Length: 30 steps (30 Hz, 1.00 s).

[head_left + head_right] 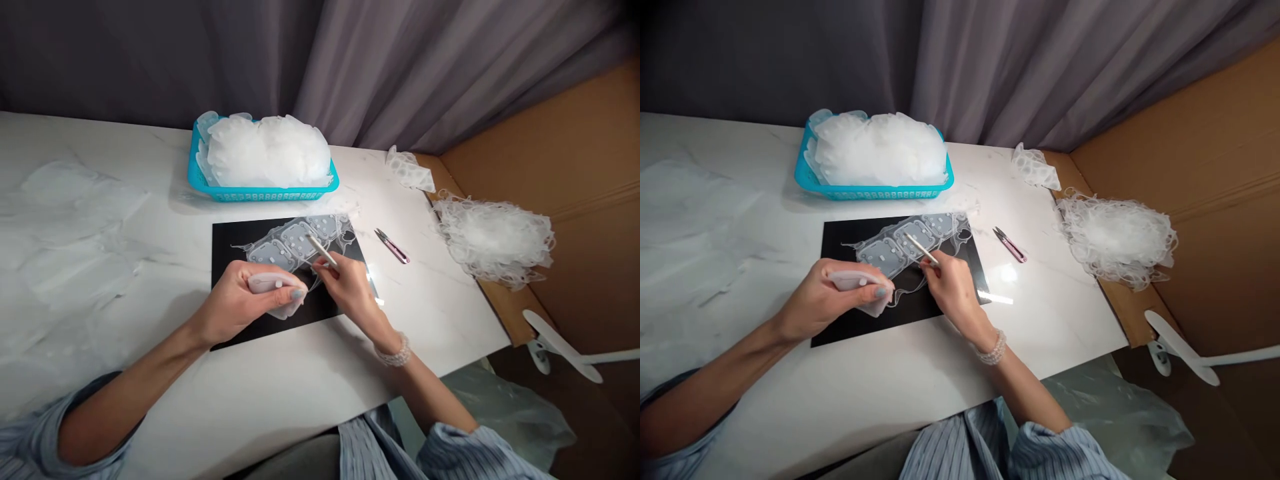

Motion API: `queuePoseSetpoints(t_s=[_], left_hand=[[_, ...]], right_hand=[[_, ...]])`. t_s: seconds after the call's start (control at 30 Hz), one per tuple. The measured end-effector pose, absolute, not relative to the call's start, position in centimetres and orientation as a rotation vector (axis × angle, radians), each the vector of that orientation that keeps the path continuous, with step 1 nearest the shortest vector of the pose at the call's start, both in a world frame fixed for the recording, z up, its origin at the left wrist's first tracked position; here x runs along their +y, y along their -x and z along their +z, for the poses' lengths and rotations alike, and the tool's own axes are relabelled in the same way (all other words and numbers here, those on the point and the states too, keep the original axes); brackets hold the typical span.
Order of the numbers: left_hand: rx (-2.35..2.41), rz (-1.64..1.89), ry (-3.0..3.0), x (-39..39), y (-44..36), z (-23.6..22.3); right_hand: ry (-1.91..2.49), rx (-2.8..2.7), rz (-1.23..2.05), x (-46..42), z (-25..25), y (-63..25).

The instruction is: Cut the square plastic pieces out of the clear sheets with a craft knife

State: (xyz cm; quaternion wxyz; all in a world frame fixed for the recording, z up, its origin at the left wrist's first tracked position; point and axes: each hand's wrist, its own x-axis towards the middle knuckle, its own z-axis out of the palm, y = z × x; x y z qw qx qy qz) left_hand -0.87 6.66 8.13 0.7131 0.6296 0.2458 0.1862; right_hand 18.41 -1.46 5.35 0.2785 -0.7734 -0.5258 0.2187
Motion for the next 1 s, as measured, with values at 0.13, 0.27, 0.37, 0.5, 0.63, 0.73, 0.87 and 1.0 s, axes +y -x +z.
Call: queuePoseSetpoints(t_s=[0.13, 0.27, 0.37, 0.5, 0.63, 0.73, 0.87, 1.0], left_hand=[[0.628, 0.442, -1.292, 6.4, 1.2, 8.8], [0.589, 0.474, -1.238, 5.9, 1.5, 9.4], [0.519, 0.489, -1.16, 5.5, 1.7, 9.7], [0.477, 0.509, -0.97, 4.7, 1.6, 9.8], [0.52, 0.518, -0.768, 3.7, 1.2, 10.3], [0.581, 0.515, -0.692, 3.3, 1.1, 10.6], [0.601, 0.5, -0.648, 3.2, 1.2, 10.7], [0.615, 0.48, -0.621, 3.0, 1.3, 10.6]], right_hand=[[1.964, -1.209, 0.639, -2.5, 8.7, -17.5], [1.659, -1.069, 0.964, -3.9, 11.6, -15.3], [1.496, -0.984, 1.003, -4.3, 12.2, -14.0], [1.386, -0.898, 0.966, -4.1, 12.0, -13.4], [1.316, -0.813, 0.992, -4.1, 11.8, -13.3], [1.289, -0.784, 1.012, -4.3, 11.9, -13.1], [1.296, -0.779, 1.007, -4.5, 12.1, -12.9], [1.301, -0.79, 1.0, -4.6, 12.2, -12.8]])
